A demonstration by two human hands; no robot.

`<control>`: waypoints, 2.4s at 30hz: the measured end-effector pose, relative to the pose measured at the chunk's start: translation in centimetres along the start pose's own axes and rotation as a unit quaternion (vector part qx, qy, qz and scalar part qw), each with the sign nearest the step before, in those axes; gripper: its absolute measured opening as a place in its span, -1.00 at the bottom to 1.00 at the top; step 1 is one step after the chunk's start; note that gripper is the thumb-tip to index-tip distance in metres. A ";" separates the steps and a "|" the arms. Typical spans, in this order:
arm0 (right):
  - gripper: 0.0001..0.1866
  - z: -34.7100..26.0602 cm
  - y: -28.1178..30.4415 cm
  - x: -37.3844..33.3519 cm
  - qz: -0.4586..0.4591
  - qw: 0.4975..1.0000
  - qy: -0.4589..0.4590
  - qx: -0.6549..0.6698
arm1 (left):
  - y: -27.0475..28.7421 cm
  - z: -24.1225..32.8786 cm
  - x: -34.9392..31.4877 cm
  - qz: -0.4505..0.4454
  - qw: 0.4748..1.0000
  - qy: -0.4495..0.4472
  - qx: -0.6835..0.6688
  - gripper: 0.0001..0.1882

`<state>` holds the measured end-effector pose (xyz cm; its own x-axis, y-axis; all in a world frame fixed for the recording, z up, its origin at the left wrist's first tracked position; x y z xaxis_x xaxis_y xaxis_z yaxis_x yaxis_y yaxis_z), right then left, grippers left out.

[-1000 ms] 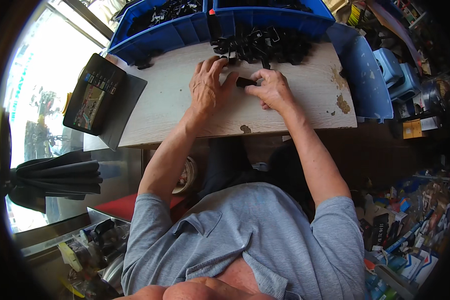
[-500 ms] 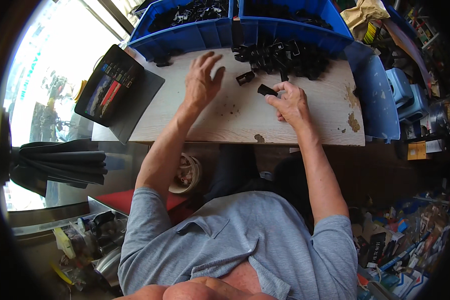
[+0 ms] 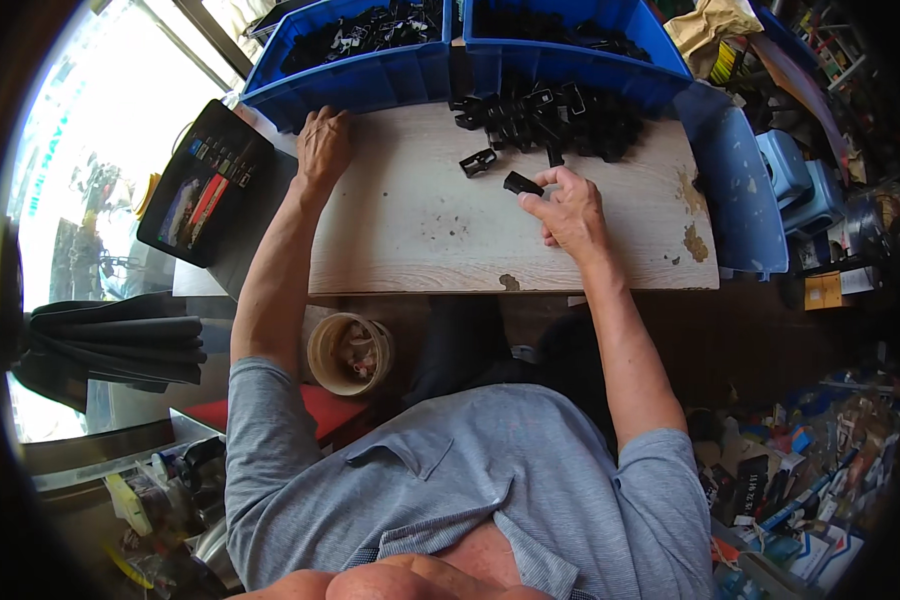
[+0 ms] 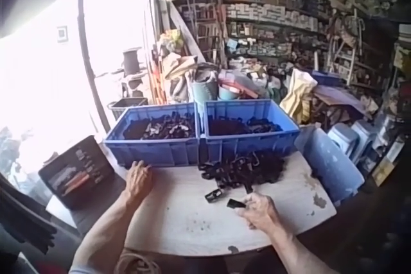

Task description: Assembling small black plastic components by hand at a workbench.

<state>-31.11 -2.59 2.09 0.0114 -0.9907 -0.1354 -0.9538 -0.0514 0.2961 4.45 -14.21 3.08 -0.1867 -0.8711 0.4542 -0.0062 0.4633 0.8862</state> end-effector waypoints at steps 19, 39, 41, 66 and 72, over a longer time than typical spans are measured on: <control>-0.58 1.1 1.8 0.0 0.028 0.993 -0.050 0.101 | 5.9 6.2 -4.4 0.117 0.963 -0.007 -0.244 -0.71; -0.54 4.7 15.5 0.1 0.259 0.950 -0.111 0.134 | 4.8 9.9 -8.5 0.077 0.971 -0.050 -0.220 -0.73; -0.52 2.9 10.7 0.1 0.162 0.975 -0.101 0.117 | 4.7 10.4 -8.3 0.071 0.965 -0.045 -0.248 -0.74; -0.69 -2.9 -5.6 4.5 -0.021 0.989 -0.049 -0.137 | 5.8 11.5 -8.4 0.077 0.959 -0.062 -0.265 -0.74; -0.72 -2.0 -5.1 4.2 -0.028 0.997 -0.020 -0.063 | 5.9 11.4 -8.4 0.081 0.956 -0.057 -0.276 -0.74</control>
<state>-25.62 -6.73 1.88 0.0491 -0.9800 -0.1926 -0.9068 -0.1245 0.4026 -5.22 -2.31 3.48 -0.2473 -0.7574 0.6043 0.5448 0.4071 0.7331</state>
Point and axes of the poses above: each hand's wrist, its own x-axis towards the middle knuckle, its own y-axis out of the back of the hand, z = x × y, the point moved 6 cm from there along x, towards the middle knuckle, and after that the axes turned 1 degree about -y, right-handed, at the moved point
